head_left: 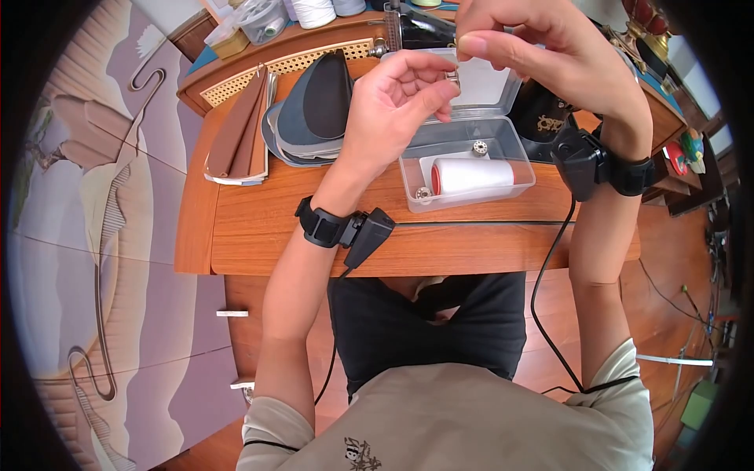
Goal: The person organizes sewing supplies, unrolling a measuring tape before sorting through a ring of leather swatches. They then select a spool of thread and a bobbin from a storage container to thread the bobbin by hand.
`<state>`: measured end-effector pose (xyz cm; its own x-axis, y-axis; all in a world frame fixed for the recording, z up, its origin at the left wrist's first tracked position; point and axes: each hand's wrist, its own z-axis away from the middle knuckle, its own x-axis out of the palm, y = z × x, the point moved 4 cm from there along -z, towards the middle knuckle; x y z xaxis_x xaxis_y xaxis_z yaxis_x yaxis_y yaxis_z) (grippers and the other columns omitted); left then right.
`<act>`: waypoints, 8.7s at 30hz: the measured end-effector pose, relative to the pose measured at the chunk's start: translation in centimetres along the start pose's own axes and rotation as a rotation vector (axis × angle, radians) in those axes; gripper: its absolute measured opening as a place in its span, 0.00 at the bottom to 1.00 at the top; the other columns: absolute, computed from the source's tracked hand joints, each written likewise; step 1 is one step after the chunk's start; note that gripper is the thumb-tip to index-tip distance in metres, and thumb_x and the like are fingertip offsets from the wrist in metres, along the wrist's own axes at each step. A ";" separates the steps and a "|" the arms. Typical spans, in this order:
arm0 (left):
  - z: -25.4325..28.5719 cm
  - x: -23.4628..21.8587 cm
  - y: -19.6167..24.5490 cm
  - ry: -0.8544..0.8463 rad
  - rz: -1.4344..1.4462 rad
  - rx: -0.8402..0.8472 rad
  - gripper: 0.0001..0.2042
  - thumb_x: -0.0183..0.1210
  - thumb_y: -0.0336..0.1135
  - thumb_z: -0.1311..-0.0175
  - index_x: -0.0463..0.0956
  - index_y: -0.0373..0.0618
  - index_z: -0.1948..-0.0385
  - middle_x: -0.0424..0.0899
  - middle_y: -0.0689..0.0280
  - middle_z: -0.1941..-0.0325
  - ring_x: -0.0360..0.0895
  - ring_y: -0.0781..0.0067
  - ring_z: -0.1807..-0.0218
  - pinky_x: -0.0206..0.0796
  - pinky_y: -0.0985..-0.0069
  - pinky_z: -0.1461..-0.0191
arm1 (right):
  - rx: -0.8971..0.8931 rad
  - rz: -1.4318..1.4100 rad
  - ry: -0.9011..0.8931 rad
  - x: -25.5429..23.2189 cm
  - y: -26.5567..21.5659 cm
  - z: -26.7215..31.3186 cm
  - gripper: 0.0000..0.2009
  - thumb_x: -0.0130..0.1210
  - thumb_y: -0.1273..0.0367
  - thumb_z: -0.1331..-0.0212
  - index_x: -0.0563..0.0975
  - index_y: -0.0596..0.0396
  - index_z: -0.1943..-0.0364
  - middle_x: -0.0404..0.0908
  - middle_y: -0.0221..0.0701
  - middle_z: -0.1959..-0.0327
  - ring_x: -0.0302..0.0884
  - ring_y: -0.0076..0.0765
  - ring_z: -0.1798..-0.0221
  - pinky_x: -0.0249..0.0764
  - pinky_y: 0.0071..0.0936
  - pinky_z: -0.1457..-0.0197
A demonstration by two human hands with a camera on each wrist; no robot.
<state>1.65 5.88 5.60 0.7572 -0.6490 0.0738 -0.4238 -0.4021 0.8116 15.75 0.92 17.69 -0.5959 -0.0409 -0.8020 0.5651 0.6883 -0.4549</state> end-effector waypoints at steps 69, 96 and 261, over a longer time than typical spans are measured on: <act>0.0 -1.6 1.4 0.331 0.307 0.113 0.12 0.62 0.20 0.44 0.72 0.34 0.58 0.82 0.57 0.60 0.82 0.72 0.58 0.75 0.79 0.51 | -0.245 0.114 0.182 2.1 1.8 -1.6 0.04 0.61 0.75 0.49 0.76 0.60 0.71 0.75 0.31 0.77 0.71 0.28 0.73 0.69 0.25 0.68; 0.2 -0.8 1.5 0.229 0.085 0.224 0.14 0.61 0.17 0.44 0.73 0.32 0.56 0.81 0.57 0.56 0.80 0.72 0.55 0.75 0.78 0.49 | -0.143 0.141 0.185 2.0 2.4 -1.6 0.05 0.59 0.73 0.45 0.77 0.60 0.67 0.75 0.32 0.75 0.71 0.28 0.72 0.68 0.24 0.68; 0.2 -1.6 0.4 0.103 0.367 -0.035 0.12 0.57 0.29 0.37 0.75 0.35 0.54 0.83 0.55 0.59 0.80 0.72 0.61 0.72 0.74 0.52 | 0.338 -0.242 -0.385 3.5 3.1 0.3 0.06 0.48 0.70 0.40 0.74 0.56 0.70 0.81 0.25 0.73 0.73 0.14 0.79 0.65 0.13 0.78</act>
<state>0.14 6.62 5.72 0.6053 -0.6765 0.4195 -0.6598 -0.1316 0.7399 15.61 2.67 13.34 -0.5159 -0.4732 -0.7141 0.6272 0.3593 -0.6911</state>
